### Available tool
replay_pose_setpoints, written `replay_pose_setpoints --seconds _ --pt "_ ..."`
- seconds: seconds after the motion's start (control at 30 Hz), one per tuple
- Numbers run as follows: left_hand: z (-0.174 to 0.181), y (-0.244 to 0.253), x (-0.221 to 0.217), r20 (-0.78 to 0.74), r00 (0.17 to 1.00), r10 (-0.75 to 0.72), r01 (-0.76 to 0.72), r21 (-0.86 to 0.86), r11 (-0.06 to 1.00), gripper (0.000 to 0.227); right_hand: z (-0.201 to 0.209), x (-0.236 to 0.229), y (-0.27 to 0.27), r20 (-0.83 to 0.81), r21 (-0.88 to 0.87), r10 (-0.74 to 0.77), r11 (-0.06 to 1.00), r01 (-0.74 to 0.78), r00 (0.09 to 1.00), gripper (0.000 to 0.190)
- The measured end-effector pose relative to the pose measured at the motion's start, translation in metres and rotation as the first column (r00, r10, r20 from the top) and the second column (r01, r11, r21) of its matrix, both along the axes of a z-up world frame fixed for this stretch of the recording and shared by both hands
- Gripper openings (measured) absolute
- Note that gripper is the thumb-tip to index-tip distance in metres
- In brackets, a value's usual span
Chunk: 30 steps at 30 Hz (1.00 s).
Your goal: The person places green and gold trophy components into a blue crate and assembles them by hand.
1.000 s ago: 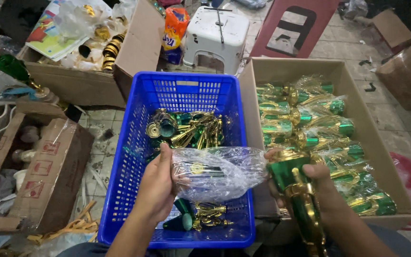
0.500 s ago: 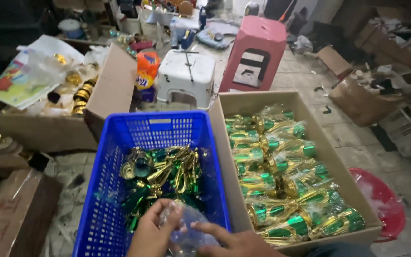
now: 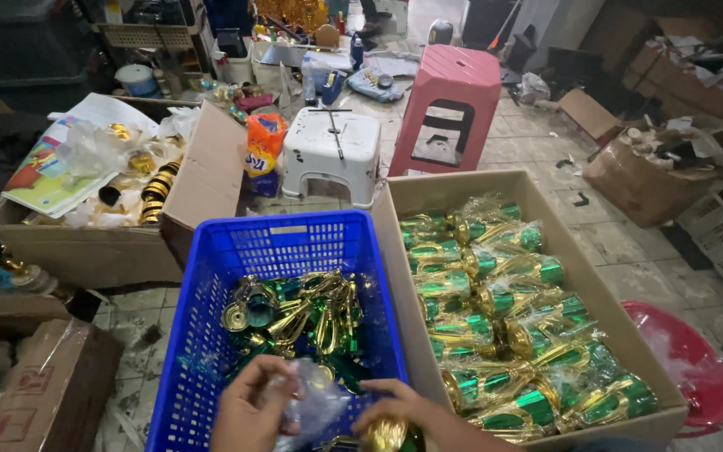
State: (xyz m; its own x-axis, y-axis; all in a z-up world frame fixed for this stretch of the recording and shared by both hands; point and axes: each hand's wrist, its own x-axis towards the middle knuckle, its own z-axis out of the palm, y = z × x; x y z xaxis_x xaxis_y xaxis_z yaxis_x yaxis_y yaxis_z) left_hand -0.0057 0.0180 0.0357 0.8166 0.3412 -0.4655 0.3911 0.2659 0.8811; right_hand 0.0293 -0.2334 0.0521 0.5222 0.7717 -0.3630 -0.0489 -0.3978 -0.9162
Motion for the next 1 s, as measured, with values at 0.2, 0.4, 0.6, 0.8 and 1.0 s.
replay_pose_setpoints --seconds 0.2,0.4,0.6,0.8,1.0 --pt "-0.013 -0.018 -0.001 0.016 0.998 -0.062 0.063 -0.06 0.996 0.007 0.026 0.002 0.02 -0.13 -0.015 -0.036 0.999 0.034 0.991 0.11" --pt "-0.026 -0.002 0.002 0.175 0.97 -0.168 0.184 -0.079 0.98 0.012 -0.003 0.017 0.02 -0.113 0.046 0.065 0.997 -0.06 0.992 0.088" --pt "0.0 -0.005 -0.004 0.27 0.941 -0.205 0.157 0.188 0.969 0.024 -0.001 0.017 0.028 0.058 -0.212 -0.072 0.974 0.082 0.996 0.1" --pt "-0.009 0.028 -0.003 0.007 0.835 -0.55 0.02 0.999 0.043 0.01 -0.025 0.02 0.027 0.784 -0.535 0.303 0.773 0.342 0.542 0.107" --pt "-0.021 0.027 0.008 0.105 0.969 -0.225 -0.087 0.992 0.087 0.036 -0.016 -0.012 0.053 0.522 -0.674 0.516 0.737 -0.042 0.679 0.087"
